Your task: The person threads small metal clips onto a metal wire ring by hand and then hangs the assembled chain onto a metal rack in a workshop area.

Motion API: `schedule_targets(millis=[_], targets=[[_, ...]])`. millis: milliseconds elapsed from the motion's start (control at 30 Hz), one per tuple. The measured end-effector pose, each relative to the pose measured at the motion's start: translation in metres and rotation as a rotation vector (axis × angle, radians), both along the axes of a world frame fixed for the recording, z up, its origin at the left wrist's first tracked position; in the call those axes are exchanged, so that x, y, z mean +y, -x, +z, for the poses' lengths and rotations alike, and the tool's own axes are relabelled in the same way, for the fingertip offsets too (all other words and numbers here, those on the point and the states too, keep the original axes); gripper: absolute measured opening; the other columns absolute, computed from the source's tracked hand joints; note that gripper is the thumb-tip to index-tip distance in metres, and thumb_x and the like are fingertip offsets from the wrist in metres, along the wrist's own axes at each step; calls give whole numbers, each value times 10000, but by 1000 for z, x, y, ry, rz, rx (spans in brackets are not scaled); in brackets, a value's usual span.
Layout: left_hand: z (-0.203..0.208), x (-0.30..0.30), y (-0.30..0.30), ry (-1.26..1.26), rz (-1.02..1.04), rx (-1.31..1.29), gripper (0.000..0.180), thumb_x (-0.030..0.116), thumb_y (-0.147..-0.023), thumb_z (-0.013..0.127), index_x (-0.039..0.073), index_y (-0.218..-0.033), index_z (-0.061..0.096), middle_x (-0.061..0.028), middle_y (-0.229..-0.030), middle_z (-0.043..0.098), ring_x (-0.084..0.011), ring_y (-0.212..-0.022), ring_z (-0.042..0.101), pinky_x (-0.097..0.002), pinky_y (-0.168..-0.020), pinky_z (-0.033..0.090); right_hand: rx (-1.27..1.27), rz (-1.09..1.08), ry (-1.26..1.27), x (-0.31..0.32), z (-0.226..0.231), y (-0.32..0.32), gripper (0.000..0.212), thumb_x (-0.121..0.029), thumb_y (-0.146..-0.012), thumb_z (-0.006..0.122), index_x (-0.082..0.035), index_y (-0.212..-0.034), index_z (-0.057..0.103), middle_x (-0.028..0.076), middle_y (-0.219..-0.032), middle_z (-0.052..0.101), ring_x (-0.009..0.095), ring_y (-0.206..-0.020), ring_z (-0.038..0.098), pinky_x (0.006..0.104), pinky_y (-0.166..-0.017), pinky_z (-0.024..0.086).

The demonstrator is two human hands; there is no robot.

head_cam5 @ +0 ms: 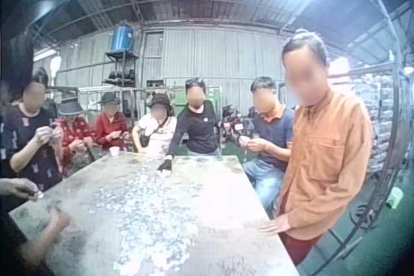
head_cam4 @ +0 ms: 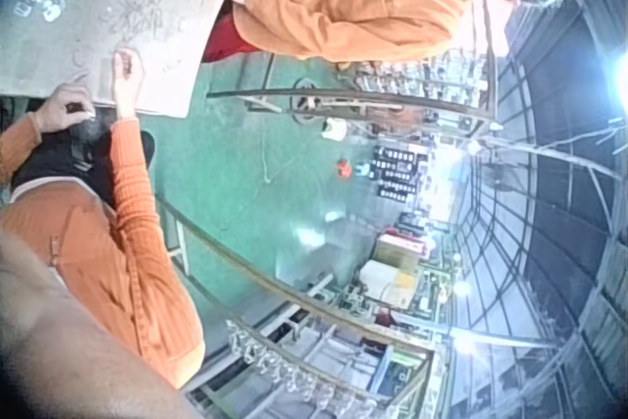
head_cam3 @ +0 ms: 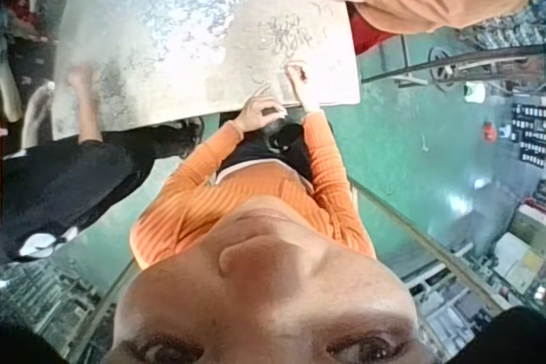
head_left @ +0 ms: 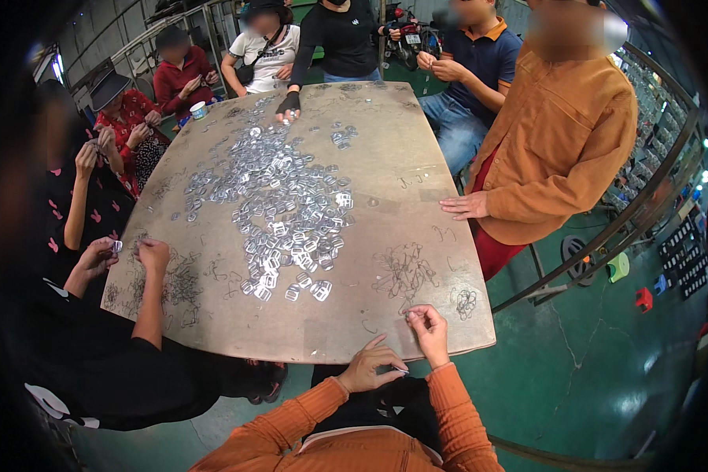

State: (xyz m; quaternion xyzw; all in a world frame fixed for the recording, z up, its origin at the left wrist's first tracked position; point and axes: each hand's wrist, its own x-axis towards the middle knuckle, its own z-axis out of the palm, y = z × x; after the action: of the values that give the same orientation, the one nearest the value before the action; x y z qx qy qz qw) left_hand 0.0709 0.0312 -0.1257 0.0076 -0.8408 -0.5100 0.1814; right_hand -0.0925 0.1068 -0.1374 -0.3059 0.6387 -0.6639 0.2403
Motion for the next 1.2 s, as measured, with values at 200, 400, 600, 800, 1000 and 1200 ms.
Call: schedule_targets(millis=[200,400,600,800,1000,1200], targets=[[3,-3,1,-1,-36,-2,74,164,-769,683,143,-836,660,27,-825,642,-127,-860,607,-488,-1075,180,28,-2,-4,-2,0,2,87,-77,-858,599,-11,-914,604,9,-794,633,50,-697,542,196,-661,438],[0,-2,2,-12,-55,1,78,166,-769,685,146,-840,661,29,-833,640,-127,-868,601,-486,-1076,172,16,-9,-5,1,-6,4,88,-70,-855,597,-9,-918,600,13,-785,630,52,-697,540,197,-656,438],[-2,0,-2,-6,-50,-12,84,169,-764,689,143,-839,662,24,-829,639,-131,-852,600,-481,-1072,187,39,-8,-33,3,-13,3,76,-69,-859,593,-12,-907,605,8,-775,621,53,-689,533,198,-654,436],[-1,1,-3,20,-41,-2,86,158,-761,689,140,-839,660,22,-829,640,-141,-858,597,-481,-1071,194,9,-11,3,2,-12,1,82,-79,-859,596,-8,-899,608,4,-756,609,57,-680,530,201,-649,434],[1,-1,-2,-86,-44,-29,79,141,-772,678,138,-847,654,27,-849,644,-140,-900,596,-498,-1085,142,147,-17,-63,-1,1,5,110,-75,-841,604,4,-918,606,7,-747,605,71,-670,523,212,-644,432],[8,6,-10,-271,-22,3,111,74,-749,682,116,-849,655,-2,-839,638,-170,-844,605,-500,-1080,195,-58,88,-103,-4,9,16,109,-70,-852,592,-3,-938,602,-12,-771,588,63,-674,510,199,-632,420]])
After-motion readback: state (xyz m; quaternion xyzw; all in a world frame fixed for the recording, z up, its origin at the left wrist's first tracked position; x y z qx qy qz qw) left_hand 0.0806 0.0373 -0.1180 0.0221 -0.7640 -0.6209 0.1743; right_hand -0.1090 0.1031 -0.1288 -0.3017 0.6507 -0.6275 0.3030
